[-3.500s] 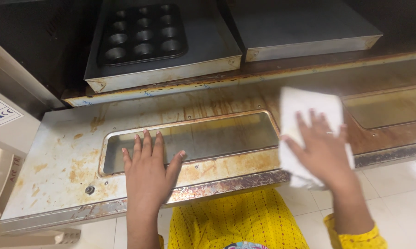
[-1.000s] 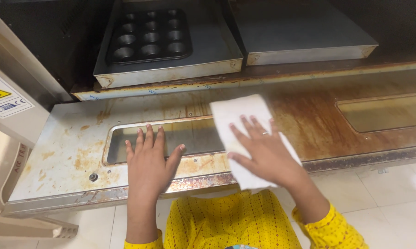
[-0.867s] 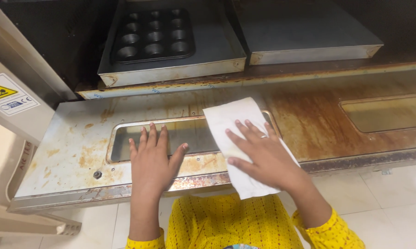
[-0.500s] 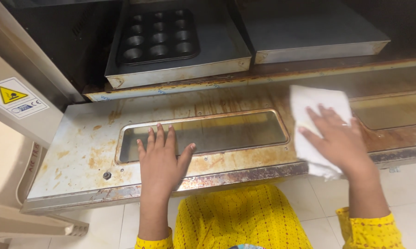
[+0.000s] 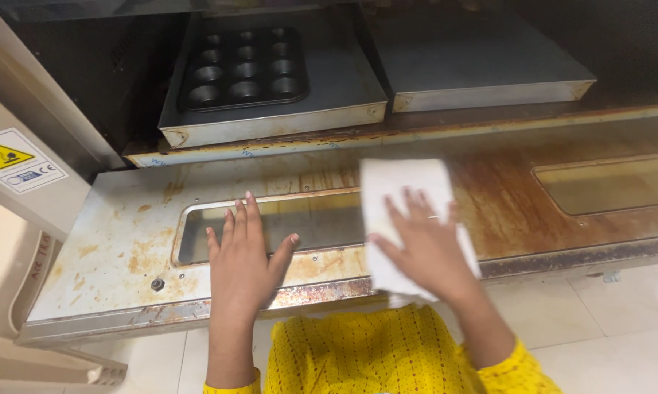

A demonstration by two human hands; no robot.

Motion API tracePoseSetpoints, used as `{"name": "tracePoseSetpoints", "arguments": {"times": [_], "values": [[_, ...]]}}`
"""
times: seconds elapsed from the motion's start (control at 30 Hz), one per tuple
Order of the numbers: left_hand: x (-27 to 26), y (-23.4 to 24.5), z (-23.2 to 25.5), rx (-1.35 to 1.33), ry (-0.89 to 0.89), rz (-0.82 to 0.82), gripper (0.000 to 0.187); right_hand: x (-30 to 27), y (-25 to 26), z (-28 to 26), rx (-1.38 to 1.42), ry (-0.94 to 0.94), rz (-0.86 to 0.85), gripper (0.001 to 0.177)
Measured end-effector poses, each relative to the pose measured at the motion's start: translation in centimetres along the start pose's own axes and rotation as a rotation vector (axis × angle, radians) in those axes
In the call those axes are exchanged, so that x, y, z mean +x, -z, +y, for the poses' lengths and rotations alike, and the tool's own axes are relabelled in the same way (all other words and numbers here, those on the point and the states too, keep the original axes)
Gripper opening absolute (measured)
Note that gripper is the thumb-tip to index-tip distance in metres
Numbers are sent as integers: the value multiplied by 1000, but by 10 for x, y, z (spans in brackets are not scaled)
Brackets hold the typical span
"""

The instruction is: The person wipes the metal surface of a commercial oven with a white cloth. They repeatedly rub the surface around a rectangular glass window and along the edges, using both hands to hold and move the cloth.

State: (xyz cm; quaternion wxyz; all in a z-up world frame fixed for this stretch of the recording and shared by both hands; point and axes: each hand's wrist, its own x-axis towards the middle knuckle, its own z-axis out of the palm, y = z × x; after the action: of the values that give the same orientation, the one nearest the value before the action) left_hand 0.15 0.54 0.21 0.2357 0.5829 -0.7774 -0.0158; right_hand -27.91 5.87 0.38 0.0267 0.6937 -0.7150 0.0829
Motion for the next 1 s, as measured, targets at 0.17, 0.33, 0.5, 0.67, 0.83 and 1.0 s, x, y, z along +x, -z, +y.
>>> {"name": "tracePoseSetpoints", "arguments": {"times": [0.17, 0.33, 0.5, 0.67, 0.83, 1.0], "values": [[2, 6, 4, -109, -13, 28, 97, -3, 17, -65, 445, 151, -9, 65], [-2, 7, 24, -208, -91, 96, 80, -4, 26, -57, 887, 137, 237, 53], [-6, -1, 74, -277, -296, -42, 78, -3, 30, 5, 622, 60, 354, 56], [5, -22, 112, -136, -345, -240, 93, -3, 15, 48, 287, -38, 243, 66], [0, -29, 107, -78, -326, -252, 93, -6, -1, 53, 67, -26, 196, 63], [16, -17, 66, 74, -218, -345, 94, -6, 0, 51, 63, -9, 201, 62]]}}
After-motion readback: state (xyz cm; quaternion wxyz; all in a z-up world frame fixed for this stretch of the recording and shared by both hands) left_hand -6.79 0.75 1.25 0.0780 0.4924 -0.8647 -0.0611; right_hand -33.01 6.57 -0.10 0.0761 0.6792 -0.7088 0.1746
